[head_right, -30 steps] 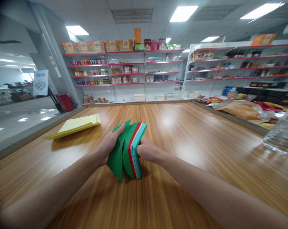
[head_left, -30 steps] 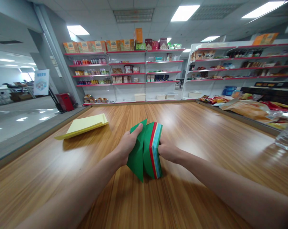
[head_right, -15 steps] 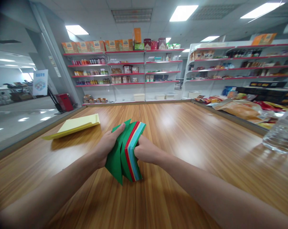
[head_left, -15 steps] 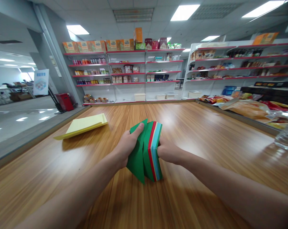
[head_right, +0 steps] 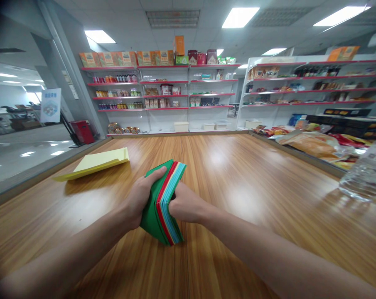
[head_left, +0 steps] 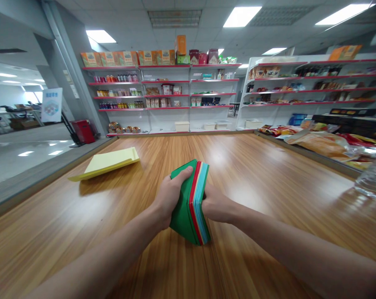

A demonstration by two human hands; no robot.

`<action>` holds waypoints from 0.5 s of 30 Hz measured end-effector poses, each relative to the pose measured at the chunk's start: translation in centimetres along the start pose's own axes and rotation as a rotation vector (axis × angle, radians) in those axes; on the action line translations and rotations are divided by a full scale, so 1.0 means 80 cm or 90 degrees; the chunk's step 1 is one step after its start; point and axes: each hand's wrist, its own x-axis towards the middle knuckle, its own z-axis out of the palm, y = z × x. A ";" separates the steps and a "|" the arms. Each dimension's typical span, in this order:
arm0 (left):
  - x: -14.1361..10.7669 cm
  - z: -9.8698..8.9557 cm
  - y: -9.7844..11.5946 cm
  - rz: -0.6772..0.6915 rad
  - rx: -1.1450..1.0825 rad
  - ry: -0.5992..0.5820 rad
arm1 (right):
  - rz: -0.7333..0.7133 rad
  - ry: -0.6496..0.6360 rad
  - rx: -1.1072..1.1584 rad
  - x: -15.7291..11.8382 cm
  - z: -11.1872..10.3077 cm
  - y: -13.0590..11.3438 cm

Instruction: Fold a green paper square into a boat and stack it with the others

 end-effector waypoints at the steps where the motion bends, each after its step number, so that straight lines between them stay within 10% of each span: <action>1: 0.001 0.000 -0.002 -0.008 -0.014 -0.002 | 0.002 0.002 -0.008 0.000 0.001 -0.001; 9: 0.026 -0.018 0.020 -0.033 -0.176 -0.147 | 0.061 0.071 -0.088 0.015 -0.038 -0.034; 15: 0.022 -0.013 0.026 0.083 -0.211 -0.049 | 0.017 0.067 -0.114 0.010 -0.035 -0.044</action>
